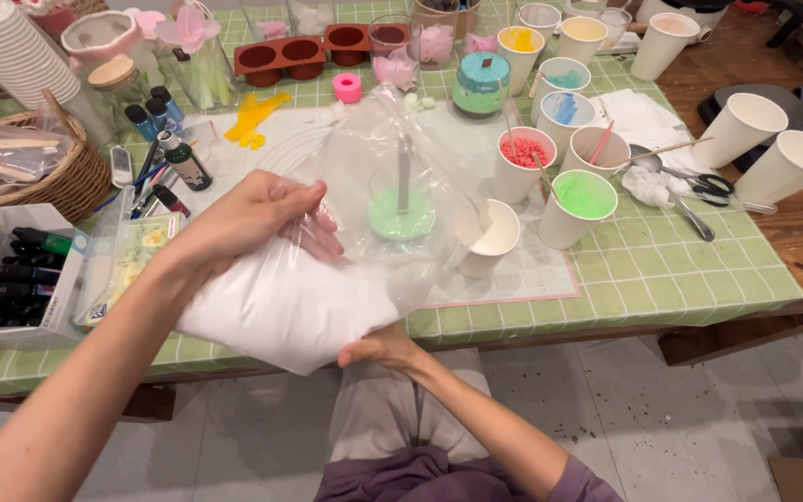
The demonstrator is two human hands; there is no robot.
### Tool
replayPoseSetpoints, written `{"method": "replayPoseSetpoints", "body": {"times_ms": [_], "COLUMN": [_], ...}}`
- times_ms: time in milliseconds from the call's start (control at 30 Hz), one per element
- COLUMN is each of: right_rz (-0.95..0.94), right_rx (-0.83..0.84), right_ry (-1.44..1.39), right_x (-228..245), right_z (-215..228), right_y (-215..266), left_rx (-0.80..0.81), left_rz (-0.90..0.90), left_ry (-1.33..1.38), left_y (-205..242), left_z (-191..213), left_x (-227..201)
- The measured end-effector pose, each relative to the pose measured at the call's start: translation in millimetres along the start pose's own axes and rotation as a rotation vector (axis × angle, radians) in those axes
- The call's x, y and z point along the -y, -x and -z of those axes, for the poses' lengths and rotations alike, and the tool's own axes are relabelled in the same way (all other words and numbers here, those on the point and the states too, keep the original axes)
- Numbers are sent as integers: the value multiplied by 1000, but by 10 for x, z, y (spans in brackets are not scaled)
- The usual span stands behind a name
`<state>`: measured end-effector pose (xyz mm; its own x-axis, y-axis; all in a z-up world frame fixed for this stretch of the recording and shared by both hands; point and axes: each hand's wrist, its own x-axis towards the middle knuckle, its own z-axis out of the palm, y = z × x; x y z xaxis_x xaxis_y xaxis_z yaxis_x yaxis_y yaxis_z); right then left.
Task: Adding fragrance oil drops to a cup of wax and stirring it.
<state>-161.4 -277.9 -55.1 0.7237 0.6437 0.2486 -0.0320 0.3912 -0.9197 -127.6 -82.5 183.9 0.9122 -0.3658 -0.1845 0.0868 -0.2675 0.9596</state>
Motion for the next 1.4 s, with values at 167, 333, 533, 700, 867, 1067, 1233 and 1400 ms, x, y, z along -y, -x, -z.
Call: {"method": "replayPoseSetpoints", "body": {"times_ms": [167,333,533,700,867,1067,1233,1400], "right_rz": [-7,-38,-6,-27,-22,-11,5,22], "right_rx": [-53,-60,-58,-93,-101,-92,-93,-114], "right_ry": [-75,-249,-438,-518,-557,-562,-536,-544], "right_x": [-50,57,179,223,239,336,397,395], "right_z": [-33,-191,-313,-331,-363,-396,-373,-385], "right_y": [-4,-74,-151,-208,-252,-299,-319,-320], "left_rx": [39,45,36,26,20,7,12,19], "left_rz": [64,107,135,146,154,136,86,56], "left_ry": [-37,-103,-162,-207,-235,-299,-369,-400], "left_y": [-164,-267,-319,-391,-400,-364,-360,-352], "left_z": [-29,-36,-94,-127,-166,-219,-266,-298], "left_x": [-179,-269,-483,-604,-713,-847,-963,-1000]}}
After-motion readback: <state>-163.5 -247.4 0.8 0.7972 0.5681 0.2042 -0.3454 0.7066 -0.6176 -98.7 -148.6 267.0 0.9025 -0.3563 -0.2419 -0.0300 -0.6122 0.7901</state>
